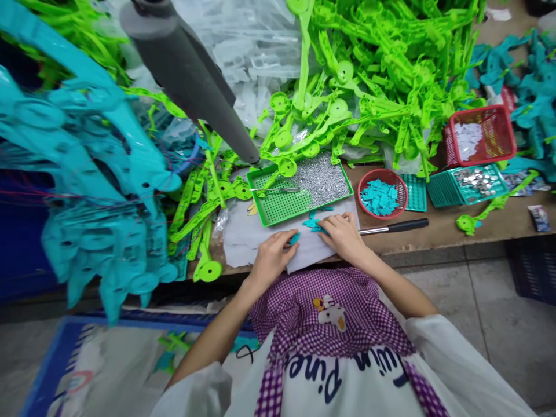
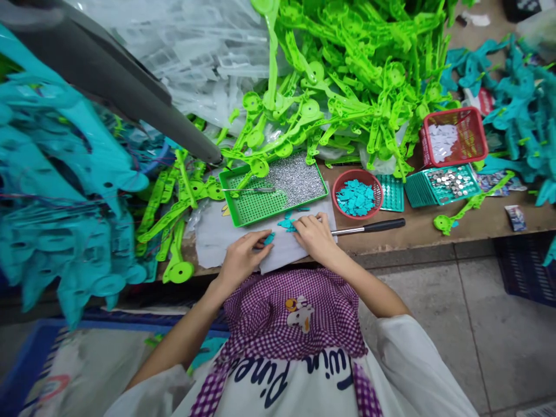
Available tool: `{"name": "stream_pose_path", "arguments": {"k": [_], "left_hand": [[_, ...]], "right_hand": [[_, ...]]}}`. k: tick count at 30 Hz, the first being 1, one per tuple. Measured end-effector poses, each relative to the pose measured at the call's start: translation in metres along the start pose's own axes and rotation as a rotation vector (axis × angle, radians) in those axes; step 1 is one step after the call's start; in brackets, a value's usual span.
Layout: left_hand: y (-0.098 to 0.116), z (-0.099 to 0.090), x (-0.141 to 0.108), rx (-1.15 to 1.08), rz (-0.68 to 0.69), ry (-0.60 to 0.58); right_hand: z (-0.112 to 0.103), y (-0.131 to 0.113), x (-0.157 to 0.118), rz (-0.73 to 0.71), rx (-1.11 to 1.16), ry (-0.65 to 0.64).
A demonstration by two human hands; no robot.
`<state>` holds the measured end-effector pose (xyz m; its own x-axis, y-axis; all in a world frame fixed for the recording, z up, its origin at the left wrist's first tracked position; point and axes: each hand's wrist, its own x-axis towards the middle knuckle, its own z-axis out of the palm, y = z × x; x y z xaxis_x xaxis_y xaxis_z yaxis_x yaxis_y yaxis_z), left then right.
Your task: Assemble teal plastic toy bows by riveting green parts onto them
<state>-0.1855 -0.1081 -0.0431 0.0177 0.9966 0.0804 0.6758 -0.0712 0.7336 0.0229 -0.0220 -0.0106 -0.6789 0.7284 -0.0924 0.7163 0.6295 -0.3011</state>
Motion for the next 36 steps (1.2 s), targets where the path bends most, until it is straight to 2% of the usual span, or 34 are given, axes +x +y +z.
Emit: {"name": "stream_pose_path", "arguments": {"k": [5, 11, 18, 23, 26, 31, 33, 36], "left_hand": [[0.005, 0.001, 0.002, 0.087, 0.042, 0.049], [0.007, 0.003, 0.002, 0.117, 0.011, 0.114], [0.007, 0.004, 0.005, 0.067, -0.041, 0.115], [0.014, 0.007, 0.009, 0.037, 0.012, 0.133], [0.019, 0.01, 0.014, -0.046, -0.032, 0.162], [0.021, 0.011, 0.019, -0.329, -0.216, 0.236], [0.02, 0.01, 0.02, -0.449, -0.289, 0.249], [0.02, 0.008, 0.022, -0.586, -0.377, 0.248]], "right_hand": [[0.003, -0.005, 0.005, 0.042, -0.064, 0.042], [0.001, -0.007, 0.01, 0.039, -0.102, 0.047], [0.0, -0.005, 0.025, -0.011, -0.144, 0.002], [0.001, -0.002, 0.03, -0.003, -0.12, 0.055], [-0.001, 0.0, 0.027, -0.001, -0.07, 0.085], [-0.015, 0.004, 0.021, 0.122, 0.183, 0.142], [-0.021, 0.004, 0.023, 0.185, 0.396, 0.182], [-0.031, 0.003, 0.033, 0.252, 0.844, 0.268]]}}
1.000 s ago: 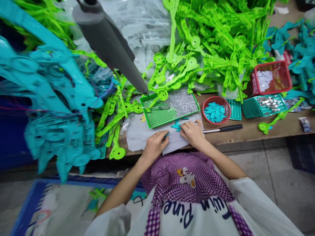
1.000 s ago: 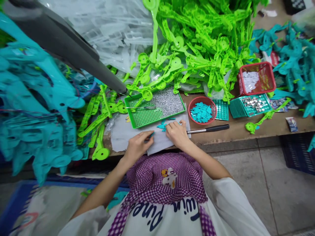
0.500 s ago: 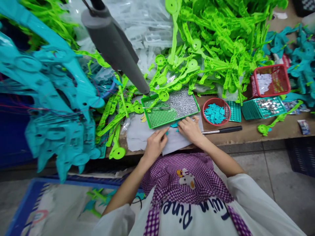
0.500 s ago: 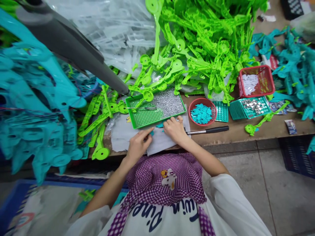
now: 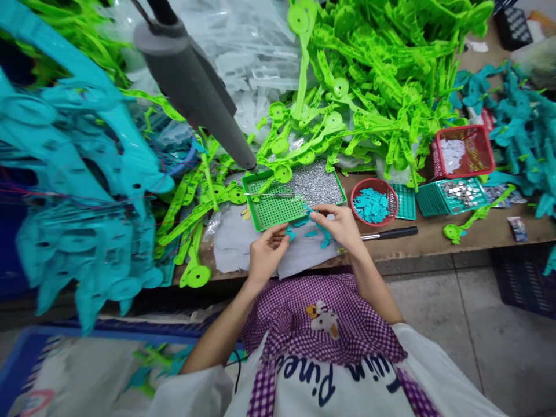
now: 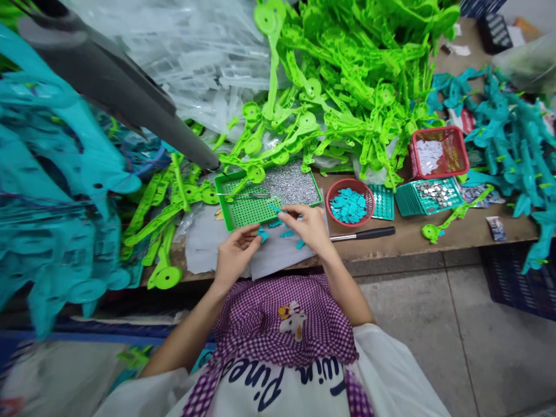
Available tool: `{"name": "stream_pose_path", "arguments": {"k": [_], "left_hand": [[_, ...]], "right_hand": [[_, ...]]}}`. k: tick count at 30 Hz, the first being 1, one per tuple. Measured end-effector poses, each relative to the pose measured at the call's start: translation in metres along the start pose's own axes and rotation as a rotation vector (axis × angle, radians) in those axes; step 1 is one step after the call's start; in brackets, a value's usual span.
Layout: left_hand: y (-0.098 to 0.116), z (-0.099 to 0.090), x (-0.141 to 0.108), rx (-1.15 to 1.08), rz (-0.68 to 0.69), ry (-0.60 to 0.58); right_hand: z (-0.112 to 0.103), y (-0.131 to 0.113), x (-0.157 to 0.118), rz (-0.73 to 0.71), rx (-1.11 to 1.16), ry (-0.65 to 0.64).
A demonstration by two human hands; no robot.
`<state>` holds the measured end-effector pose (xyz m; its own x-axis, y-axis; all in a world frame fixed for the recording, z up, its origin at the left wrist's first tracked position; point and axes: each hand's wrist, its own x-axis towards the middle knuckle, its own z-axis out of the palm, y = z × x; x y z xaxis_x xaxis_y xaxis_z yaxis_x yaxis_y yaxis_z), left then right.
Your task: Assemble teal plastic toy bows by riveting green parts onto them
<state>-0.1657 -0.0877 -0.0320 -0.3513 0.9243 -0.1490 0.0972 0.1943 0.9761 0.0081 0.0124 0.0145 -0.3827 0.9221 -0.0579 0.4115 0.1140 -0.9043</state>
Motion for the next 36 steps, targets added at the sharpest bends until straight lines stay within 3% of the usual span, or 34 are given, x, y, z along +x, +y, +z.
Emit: {"name": "stream_pose_path", "arguments": {"k": [3, 5, 9, 13, 17, 20, 24, 27, 30, 33, 36], "left_hand": [[0.003, 0.003, -0.003, -0.091, -0.072, 0.011], [0.005, 0.006, -0.01, -0.136, -0.114, 0.033], [0.005, 0.002, -0.037, -0.19, -0.219, 0.068], [0.005, -0.016, -0.062, -0.24, -0.372, 0.009], [0.023, -0.017, -0.057, -0.307, -0.397, -0.01], [0.047, 0.011, -0.03, -0.365, -0.286, -0.058], [0.076, 0.072, 0.014, -0.392, -0.137, -0.267], [0.088, 0.11, 0.036, -0.407, -0.096, -0.383], [0.089, 0.135, 0.048, -0.366, -0.037, -0.379], [0.084, 0.155, 0.056, -0.194, 0.042, -0.394], [0.08, 0.176, 0.063, 0.031, 0.079, -0.436]], "right_hand": [[-0.002, -0.008, 0.011, 0.06, 0.367, 0.034], [-0.004, -0.01, 0.015, 0.083, 0.473, 0.043], [-0.013, -0.002, 0.011, 0.135, 0.502, 0.069], [-0.02, 0.013, 0.002, 0.201, 0.549, 0.091], [-0.03, 0.023, -0.006, 0.232, 0.545, 0.166], [-0.043, 0.027, -0.017, 0.196, 0.467, 0.288], [-0.063, 0.028, -0.029, 0.154, 0.411, 0.393], [-0.072, 0.03, -0.032, 0.16, 0.48, 0.401], [-0.081, 0.035, -0.034, 0.165, 0.487, 0.473], [-0.095, 0.047, -0.037, 0.131, 0.256, 0.578], [-0.108, 0.061, -0.035, 0.125, -0.136, 0.592]]}}
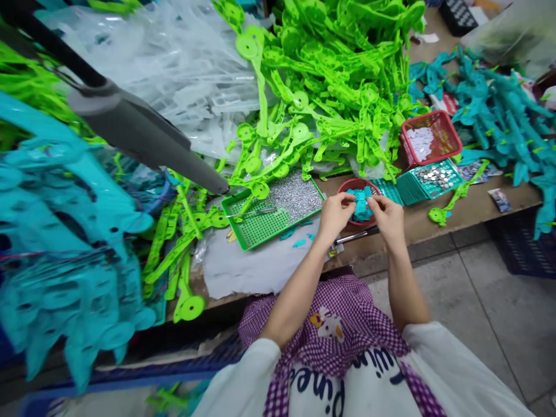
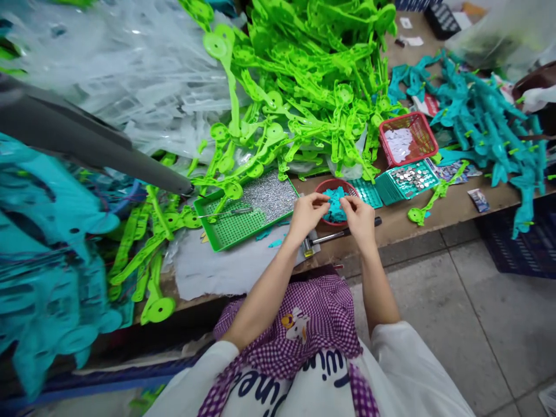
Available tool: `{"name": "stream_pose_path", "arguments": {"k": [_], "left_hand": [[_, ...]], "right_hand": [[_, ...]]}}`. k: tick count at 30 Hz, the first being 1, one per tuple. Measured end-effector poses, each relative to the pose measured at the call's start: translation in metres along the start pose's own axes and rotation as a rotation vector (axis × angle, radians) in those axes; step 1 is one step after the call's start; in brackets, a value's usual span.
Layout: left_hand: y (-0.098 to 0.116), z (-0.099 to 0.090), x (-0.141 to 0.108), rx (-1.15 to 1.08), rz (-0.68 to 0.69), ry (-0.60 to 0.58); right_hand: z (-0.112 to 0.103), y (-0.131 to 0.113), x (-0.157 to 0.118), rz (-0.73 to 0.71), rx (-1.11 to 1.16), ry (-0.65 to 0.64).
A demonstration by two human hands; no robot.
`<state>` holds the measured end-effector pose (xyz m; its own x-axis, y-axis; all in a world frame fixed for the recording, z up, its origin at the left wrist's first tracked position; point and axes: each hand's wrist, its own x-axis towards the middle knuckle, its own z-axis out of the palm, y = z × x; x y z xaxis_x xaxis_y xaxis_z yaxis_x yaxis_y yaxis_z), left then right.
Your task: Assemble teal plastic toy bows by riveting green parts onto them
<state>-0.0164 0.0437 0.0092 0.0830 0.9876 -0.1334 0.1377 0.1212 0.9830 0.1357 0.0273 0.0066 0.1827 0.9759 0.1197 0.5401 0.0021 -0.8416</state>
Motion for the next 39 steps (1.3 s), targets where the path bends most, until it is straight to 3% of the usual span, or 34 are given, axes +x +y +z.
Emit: {"name": "stream_pose_path", "arguments": {"k": [4, 6, 8, 10, 13, 16, 22, 27, 34, 39], "left_hand": [[0.003, 0.009, 0.002, 0.205, 0.141, -0.056], [0.005, -0.001, -0.012, 0.235, 0.266, -0.034], [0.0, -0.023, -0.037, 0.27, 0.379, 0.032], [-0.013, -0.053, -0.068, 0.348, 0.435, 0.095], [-0.047, -0.092, -0.112, 0.569, 0.407, 0.236], [-0.077, -0.105, -0.135, 0.728, 0.358, 0.328], [-0.091, -0.082, -0.128, 0.733, 0.366, 0.333], [-0.091, -0.089, -0.121, 0.721, 0.377, 0.33], [-0.093, -0.106, -0.126, 0.727, 0.364, 0.317], [-0.088, -0.108, -0.125, 0.377, 0.128, 0.375]], "right_hand": [[0.0, 0.009, 0.009, -0.2, -0.328, 0.006], [0.0, 0.005, 0.004, -0.269, -0.352, 0.059], [0.002, -0.003, -0.011, -0.328, -0.33, 0.086], [0.009, -0.014, -0.034, -0.434, -0.299, -0.022], [0.028, -0.027, -0.069, -0.601, -0.353, -0.326], [0.049, -0.034, -0.085, -0.6, -0.543, -0.456], [0.063, -0.044, -0.073, -0.577, -0.756, -0.636], [0.07, -0.046, -0.066, -0.567, -0.757, -0.714], [0.079, -0.044, -0.053, -0.59, -0.633, -0.798], [0.081, -0.045, -0.035, -0.364, -0.287, -0.763]]}}
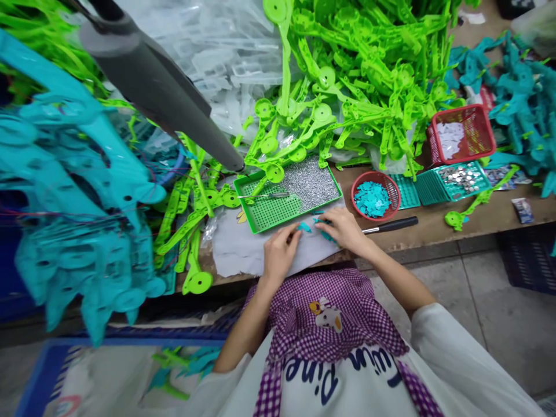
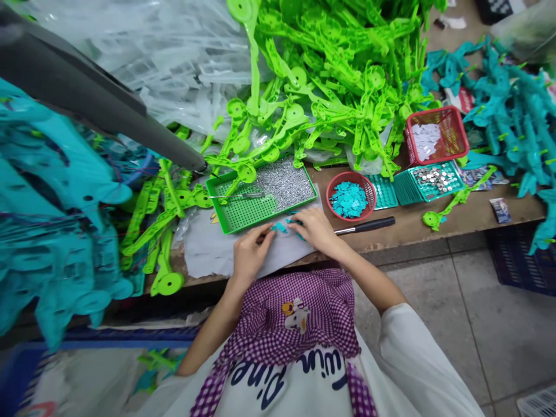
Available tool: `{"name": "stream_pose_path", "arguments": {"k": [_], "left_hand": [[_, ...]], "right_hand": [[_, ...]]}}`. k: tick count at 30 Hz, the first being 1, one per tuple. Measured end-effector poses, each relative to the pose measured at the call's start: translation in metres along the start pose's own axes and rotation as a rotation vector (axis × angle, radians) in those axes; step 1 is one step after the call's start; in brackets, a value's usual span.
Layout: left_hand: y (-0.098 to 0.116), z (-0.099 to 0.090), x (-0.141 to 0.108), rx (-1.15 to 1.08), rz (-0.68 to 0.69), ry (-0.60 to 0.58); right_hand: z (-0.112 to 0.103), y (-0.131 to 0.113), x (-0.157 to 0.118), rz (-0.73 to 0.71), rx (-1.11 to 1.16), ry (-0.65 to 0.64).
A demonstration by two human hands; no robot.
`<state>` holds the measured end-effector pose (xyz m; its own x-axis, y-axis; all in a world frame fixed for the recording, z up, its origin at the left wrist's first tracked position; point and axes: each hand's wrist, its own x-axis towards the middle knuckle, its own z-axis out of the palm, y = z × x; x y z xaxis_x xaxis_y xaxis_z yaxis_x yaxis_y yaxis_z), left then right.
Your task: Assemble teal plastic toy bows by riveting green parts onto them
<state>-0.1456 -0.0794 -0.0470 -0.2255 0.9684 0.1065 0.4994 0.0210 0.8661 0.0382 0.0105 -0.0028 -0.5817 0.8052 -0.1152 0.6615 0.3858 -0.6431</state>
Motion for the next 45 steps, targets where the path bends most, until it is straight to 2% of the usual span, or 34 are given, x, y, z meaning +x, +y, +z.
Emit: {"name": "stream_pose_path", "arguments": {"k": [3, 6, 9, 12, 15, 21, 26, 30, 33, 39, 45], "left_hand": [[0.006, -0.001, 0.003, -0.353, -0.263, -0.018], [0.017, -0.002, 0.006, -0.668, -0.454, -0.05], [0.029, -0.003, 0.01, -0.859, -0.581, -0.059], [0.038, -0.006, 0.015, -0.964, -0.639, -0.075], [0.041, -0.009, 0.018, -1.001, -0.65, -0.1], [0.042, -0.011, 0.026, -0.999, -0.66, -0.085], [0.047, -0.011, 0.026, -0.996, -0.649, -0.095], [0.048, -0.008, 0.022, -0.992, -0.665, -0.129], [0.051, 0.0, 0.024, -0.989, -0.673, -0.211], [0.065, 0.022, 0.039, -1.028, -0.681, -0.305], [0.07, 0.027, 0.042, -0.998, -0.678, -0.306]], "right_hand": [[-0.006, 0.002, 0.006, 0.118, 0.384, 0.071], [-0.007, -0.002, 0.007, 0.219, 0.73, 0.093], [-0.002, -0.01, 0.007, 0.334, 0.989, 0.113], [0.003, -0.018, 0.009, 0.389, 1.14, 0.174], [0.002, -0.022, 0.011, 0.373, 1.184, 0.181], [-0.013, -0.031, 0.029, 0.255, 1.138, 0.168], [-0.018, -0.036, 0.04, 0.184, 1.166, 0.111], [-0.019, -0.019, 0.022, 0.231, 1.144, 0.132], [-0.021, -0.005, 0.001, 0.297, 1.141, 0.149], [-0.025, 0.007, -0.016, 0.378, 1.367, 0.147], [-0.016, 0.013, -0.016, 0.432, 1.369, 0.332]]}}
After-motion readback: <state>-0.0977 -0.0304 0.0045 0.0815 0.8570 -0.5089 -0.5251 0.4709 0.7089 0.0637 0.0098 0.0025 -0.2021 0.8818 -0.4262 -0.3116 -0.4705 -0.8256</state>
